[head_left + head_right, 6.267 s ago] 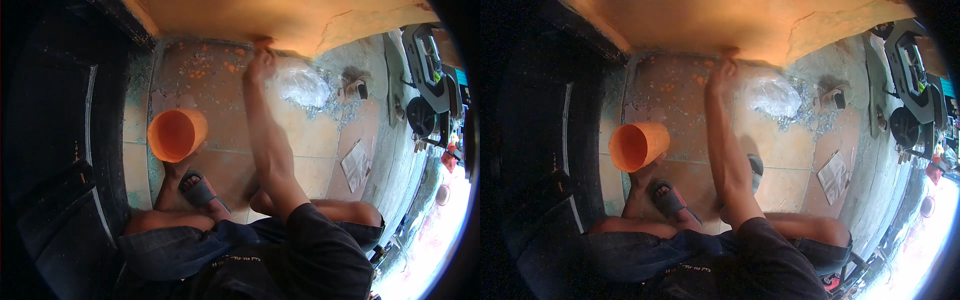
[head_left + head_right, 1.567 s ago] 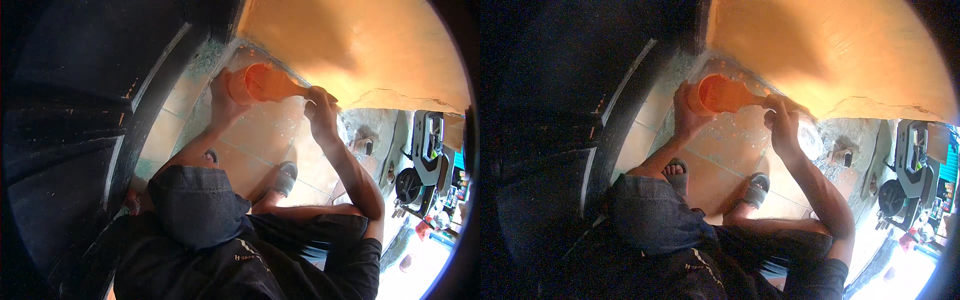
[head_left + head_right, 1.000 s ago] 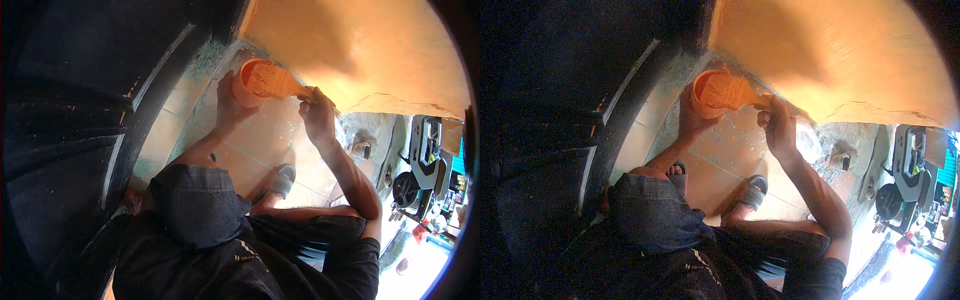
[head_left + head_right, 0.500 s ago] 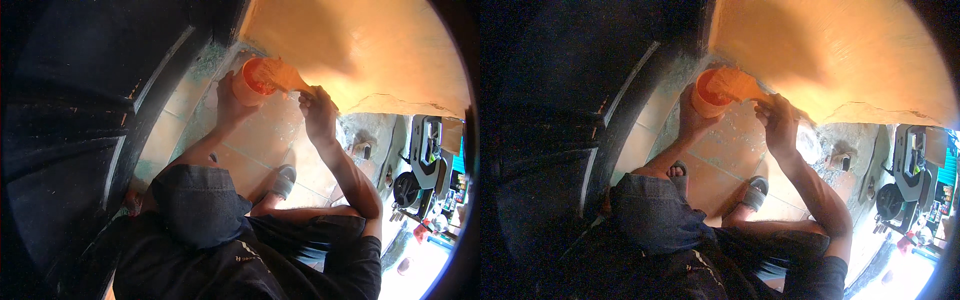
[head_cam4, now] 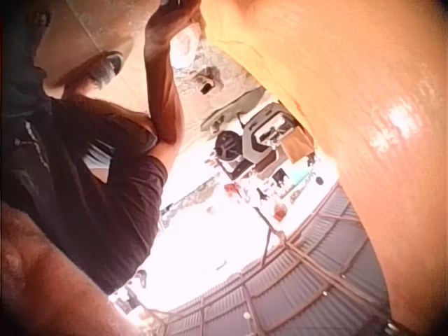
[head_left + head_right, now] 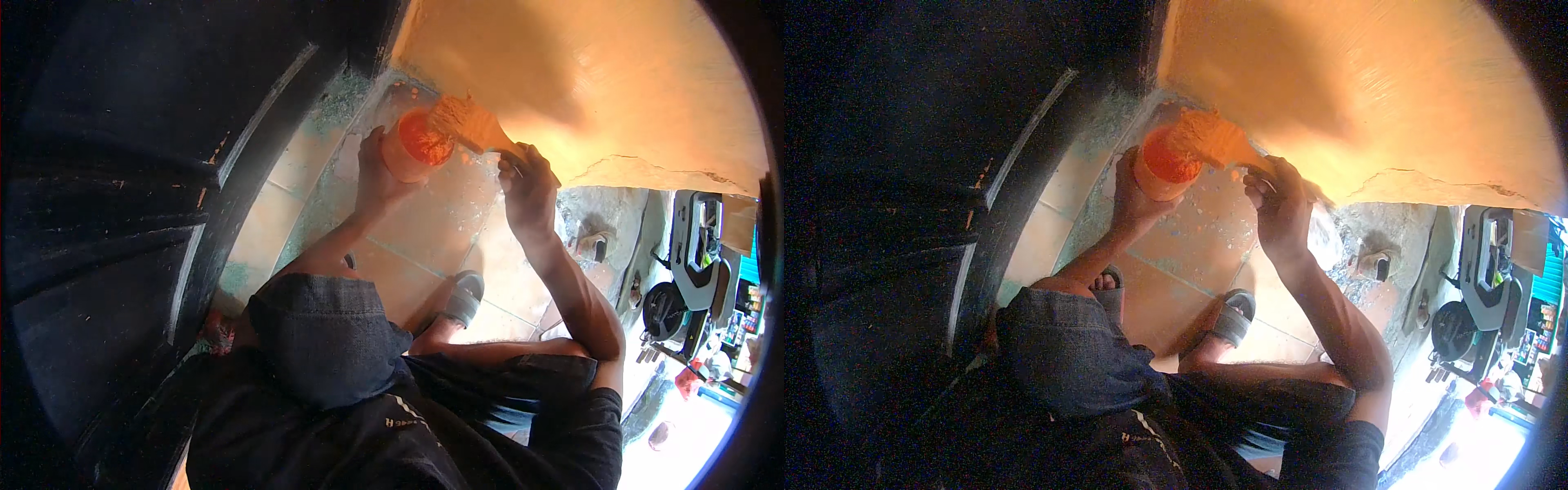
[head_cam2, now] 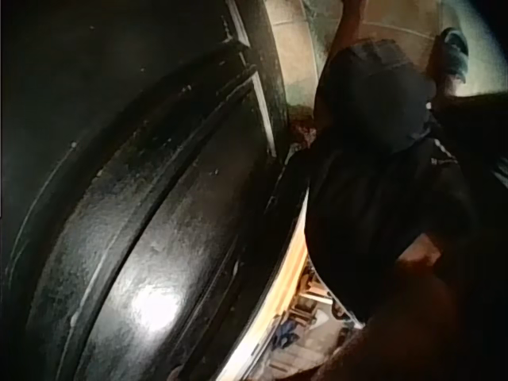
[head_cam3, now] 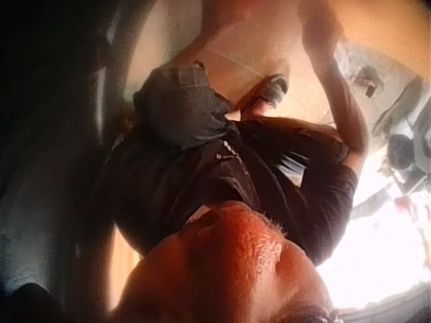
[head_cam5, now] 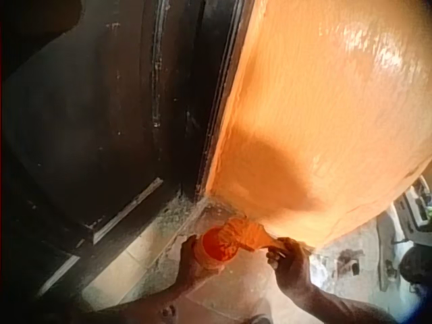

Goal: The person paints a wall with orange paint using a brush, dipping the brush into a plastic container of paint held in the other hand.

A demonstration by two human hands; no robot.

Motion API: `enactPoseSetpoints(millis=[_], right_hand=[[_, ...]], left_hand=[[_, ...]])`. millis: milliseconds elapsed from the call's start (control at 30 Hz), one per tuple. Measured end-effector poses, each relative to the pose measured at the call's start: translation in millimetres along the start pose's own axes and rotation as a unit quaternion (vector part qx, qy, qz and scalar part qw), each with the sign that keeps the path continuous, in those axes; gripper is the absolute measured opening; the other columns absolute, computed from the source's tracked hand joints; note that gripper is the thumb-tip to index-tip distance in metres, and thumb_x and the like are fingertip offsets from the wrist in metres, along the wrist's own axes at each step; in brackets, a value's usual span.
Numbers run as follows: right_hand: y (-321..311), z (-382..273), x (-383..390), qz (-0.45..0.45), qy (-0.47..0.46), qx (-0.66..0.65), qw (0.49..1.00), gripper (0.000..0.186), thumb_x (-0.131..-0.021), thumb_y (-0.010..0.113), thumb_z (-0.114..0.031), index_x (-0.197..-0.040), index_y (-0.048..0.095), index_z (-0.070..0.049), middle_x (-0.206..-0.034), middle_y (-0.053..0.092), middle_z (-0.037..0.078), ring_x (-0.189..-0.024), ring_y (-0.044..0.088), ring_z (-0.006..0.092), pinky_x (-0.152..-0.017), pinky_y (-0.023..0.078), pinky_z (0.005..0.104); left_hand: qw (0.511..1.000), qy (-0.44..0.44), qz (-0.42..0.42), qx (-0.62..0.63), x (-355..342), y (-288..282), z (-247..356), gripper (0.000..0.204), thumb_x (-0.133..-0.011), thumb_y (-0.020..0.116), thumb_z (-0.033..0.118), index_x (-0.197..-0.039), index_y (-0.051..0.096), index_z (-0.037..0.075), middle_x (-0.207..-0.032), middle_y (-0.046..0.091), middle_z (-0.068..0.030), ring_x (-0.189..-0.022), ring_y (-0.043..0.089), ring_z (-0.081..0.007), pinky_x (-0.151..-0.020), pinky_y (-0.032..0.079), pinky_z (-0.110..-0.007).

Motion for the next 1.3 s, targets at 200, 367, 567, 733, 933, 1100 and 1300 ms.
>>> enactPoseSetpoints(millis=[200, 367, 567, 733, 933, 1100, 1300], right_hand=[[-3, 4, 0, 0.016, 0.047, -0.026, 0.998, 0.032, -0.096, 0.047, -0.027, -0.114, 0.050, -0.001, -0.105, 0.059, 0.017, -0.090, 0.058, 0.0200, -0.078, 0.048, 0.0284], [3, 0, -1, 0.060, 0.087, -0.085, 0.991, 0.031, -0.096, 0.048, -0.027, -0.112, 0.051, 0.000, -0.100, 0.061, 0.017, -0.083, 0.058, 0.0179, -0.074, 0.048, 0.0265], [4, 2, 2, 0.064, 0.092, -0.069, 0.991, 0.031, -0.096, 0.049, -0.025, -0.114, 0.051, 0.000, -0.101, 0.062, 0.020, -0.081, 0.059, 0.0180, -0.073, 0.049, 0.0266], [2, 7, 6, 0.020, 0.077, 0.004, 0.997, 0.040, -0.094, 0.051, -0.023, -0.128, 0.044, -0.002, -0.109, 0.061, 0.017, -0.093, 0.061, 0.0161, -0.080, 0.048, 0.0246], [8, 28, 20, 0.032, 0.162, -0.024, 0.986, 0.036, -0.095, 0.050, -0.025, -0.122, 0.050, -0.001, -0.109, 0.063, 0.019, -0.085, 0.063, 0.0189, -0.075, 0.051, 0.0286], [13, 40, 20, 0.008, 0.185, 0.014, 0.983, 0.039, -0.094, 0.054, -0.024, -0.122, 0.052, 0.002, -0.099, 0.064, 0.012, -0.079, 0.059, 0.0146, -0.071, 0.049, 0.0265], [19, 33, 14, 0.005, 0.157, -0.057, 0.986, 0.037, -0.093, 0.057, -0.022, -0.119, 0.054, 0.004, -0.098, 0.063, 0.010, -0.078, 0.059, 0.0131, -0.069, 0.049, 0.0248]], left_hand=[[1.000, -0.012, 0.005, -0.020, 5, 2, 0, 0.095, -0.053, 0.087, 0.020, -0.128, 0.031, 0.003, -0.120, 0.042, -0.0158, -0.113, 0.046, -0.0326, -0.096, 0.039, -0.043], [1.000, -0.011, -0.011, 0.000, 4, 7, -6, 0.094, -0.052, 0.087, 0.019, -0.127, 0.032, 0.003, -0.119, 0.042, -0.0158, -0.113, 0.046, -0.0320, -0.097, 0.039, -0.042], [1.000, -0.014, -0.015, 0.005, 2, 8, -9, 0.089, -0.053, 0.086, 0.017, -0.125, 0.034, 0.003, -0.119, 0.043, -0.0153, -0.112, 0.047, -0.0306, -0.096, 0.039, -0.041], [0.999, -0.017, -0.007, 0.044, 1, 2, -9, 0.087, -0.054, 0.085, 0.016, -0.125, 0.036, 0.003, -0.119, 0.044, -0.0149, -0.111, 0.048, -0.0295, -0.095, 0.040, -0.041], [0.999, 0.006, 0.003, 0.052, -2, -1, -4, 0.083, -0.057, 0.084, 0.016, -0.126, 0.038, 0.002, -0.118, 0.047, -0.0148, -0.111, 0.050, -0.0272, -0.096, 0.040, -0.041], [0.995, 0.058, 0.026, 0.072, -2, -22, 19, 0.078, -0.056, 0.083, 0.010, -0.122, 0.042, 0.002, -0.109, 0.052, -0.0113, -0.095, 0.058, -0.0258, -0.084, 0.047, -0.036], [0.987, 0.035, 0.057, 0.146, -6, -27, 24, 0.076, -0.058, 0.082, 0.007, -0.123, 0.042, 0.003, -0.110, 0.051, -0.0086, -0.099, 0.055, -0.0210, -0.085, 0.047, -0.035]])
Point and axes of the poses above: each hand's wrist, its own x-axis away from the middle knuckle, its own y-axis out of the palm, z = x × y, the point moved 9 cm from there along -x, towards the middle knuckle
